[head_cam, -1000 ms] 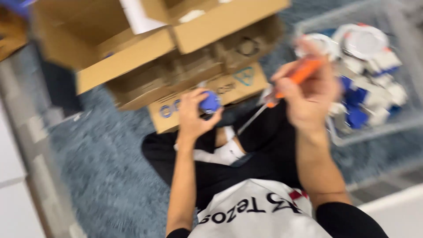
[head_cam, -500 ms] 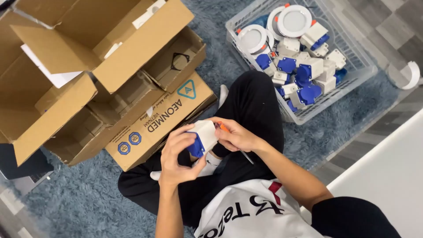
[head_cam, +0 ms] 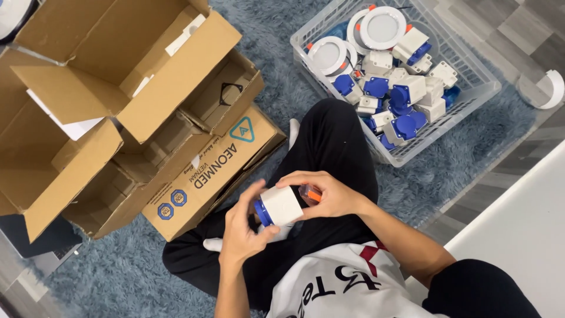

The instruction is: The person sits on the floor and uses a screwdriver to tighten screws on a blue electrical component. They then pick up a black component and a white component, placing them into a cardboard box. The person continues to use the screwdriver on the blue component.

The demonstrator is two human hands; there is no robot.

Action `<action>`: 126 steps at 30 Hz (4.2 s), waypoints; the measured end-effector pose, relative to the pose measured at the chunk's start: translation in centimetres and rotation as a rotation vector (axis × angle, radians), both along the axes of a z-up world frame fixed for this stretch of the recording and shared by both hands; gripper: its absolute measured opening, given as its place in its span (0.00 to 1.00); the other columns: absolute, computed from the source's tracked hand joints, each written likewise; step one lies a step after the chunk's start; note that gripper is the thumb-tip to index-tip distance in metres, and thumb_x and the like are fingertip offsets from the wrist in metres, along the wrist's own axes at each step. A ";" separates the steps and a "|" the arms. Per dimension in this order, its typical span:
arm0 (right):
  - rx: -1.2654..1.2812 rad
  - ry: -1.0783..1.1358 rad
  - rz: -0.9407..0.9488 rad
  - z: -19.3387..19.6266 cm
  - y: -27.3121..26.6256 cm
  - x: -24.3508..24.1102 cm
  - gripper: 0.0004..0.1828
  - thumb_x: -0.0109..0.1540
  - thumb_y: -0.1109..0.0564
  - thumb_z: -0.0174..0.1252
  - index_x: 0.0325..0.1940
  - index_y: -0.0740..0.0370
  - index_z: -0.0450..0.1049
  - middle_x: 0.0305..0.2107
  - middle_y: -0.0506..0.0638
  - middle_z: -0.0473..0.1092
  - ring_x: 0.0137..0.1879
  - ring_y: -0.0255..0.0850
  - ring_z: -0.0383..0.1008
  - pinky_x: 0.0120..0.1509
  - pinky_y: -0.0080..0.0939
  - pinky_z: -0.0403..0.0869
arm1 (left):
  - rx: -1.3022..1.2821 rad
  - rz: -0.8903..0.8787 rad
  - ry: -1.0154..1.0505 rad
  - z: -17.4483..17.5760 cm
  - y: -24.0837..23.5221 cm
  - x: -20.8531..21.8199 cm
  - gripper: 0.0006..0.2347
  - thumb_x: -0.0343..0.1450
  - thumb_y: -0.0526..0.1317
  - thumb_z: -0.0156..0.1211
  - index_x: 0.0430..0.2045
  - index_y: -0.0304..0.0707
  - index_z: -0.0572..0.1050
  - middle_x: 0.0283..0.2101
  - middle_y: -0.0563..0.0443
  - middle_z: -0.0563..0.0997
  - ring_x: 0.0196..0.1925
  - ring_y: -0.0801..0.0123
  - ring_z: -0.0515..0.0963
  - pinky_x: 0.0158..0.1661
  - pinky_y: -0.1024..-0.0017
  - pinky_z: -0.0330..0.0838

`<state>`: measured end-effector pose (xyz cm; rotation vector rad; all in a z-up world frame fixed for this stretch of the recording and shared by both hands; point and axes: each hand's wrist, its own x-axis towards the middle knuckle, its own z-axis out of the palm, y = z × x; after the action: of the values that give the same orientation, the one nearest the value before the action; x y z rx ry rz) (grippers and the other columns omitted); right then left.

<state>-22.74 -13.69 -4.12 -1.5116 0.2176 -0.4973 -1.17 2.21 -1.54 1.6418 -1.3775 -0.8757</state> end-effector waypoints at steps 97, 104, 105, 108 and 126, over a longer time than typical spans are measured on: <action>-0.674 0.439 -0.602 -3.9 -4.6 -5.6 0.32 0.61 0.53 0.77 0.66 0.65 0.75 0.76 0.69 0.56 0.80 0.65 0.66 0.70 0.59 0.78 | 1.128 -0.427 -0.243 -30.0 8.5 -10.2 0.16 0.68 0.45 0.58 0.45 0.47 0.88 0.48 0.50 0.88 0.48 0.52 0.87 0.44 0.58 0.81; -0.651 0.446 -0.602 -3.8 -4.2 -5.5 0.31 0.62 0.56 0.77 0.65 0.67 0.75 0.77 0.67 0.54 0.69 0.58 0.72 0.66 0.55 0.80 | 1.019 -0.027 -0.345 -29.1 8.8 -12.0 0.14 0.70 0.46 0.54 0.25 0.41 0.87 0.35 0.40 0.89 0.39 0.45 0.88 0.40 0.56 0.82; -0.597 0.447 -0.598 -3.6 -4.1 -5.4 0.30 0.62 0.58 0.77 0.65 0.68 0.75 0.77 0.67 0.53 0.58 0.50 0.78 0.63 0.47 0.82 | 1.042 -0.038 -0.340 -28.7 8.6 -12.0 0.12 0.68 0.44 0.56 0.24 0.38 0.86 0.33 0.40 0.89 0.38 0.47 0.89 0.40 0.58 0.82; -0.623 0.462 -0.581 -3.4 -4.1 -5.4 0.31 0.61 0.57 0.77 0.66 0.68 0.75 0.78 0.68 0.52 0.60 0.52 0.77 0.63 0.49 0.82 | 1.116 -0.149 -0.342 -28.0 7.8 -11.8 0.14 0.67 0.43 0.62 0.40 0.37 0.86 0.46 0.42 0.89 0.49 0.50 0.87 0.48 0.56 0.81; -0.617 0.540 -0.307 -4.7 -1.9 -4.9 0.16 0.69 0.56 0.52 0.45 0.78 0.68 0.61 0.70 0.56 0.74 0.59 0.63 0.81 0.51 0.64 | 0.984 -0.299 -0.096 -21.2 7.9 -8.0 0.21 0.70 0.54 0.56 0.47 0.43 0.86 0.49 0.42 0.87 0.52 0.49 0.84 0.47 0.58 0.79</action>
<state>-27.68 -15.63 -8.82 -2.2201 0.7808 -0.4039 -9.20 10.15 -22.70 2.2165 -1.3523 -1.8755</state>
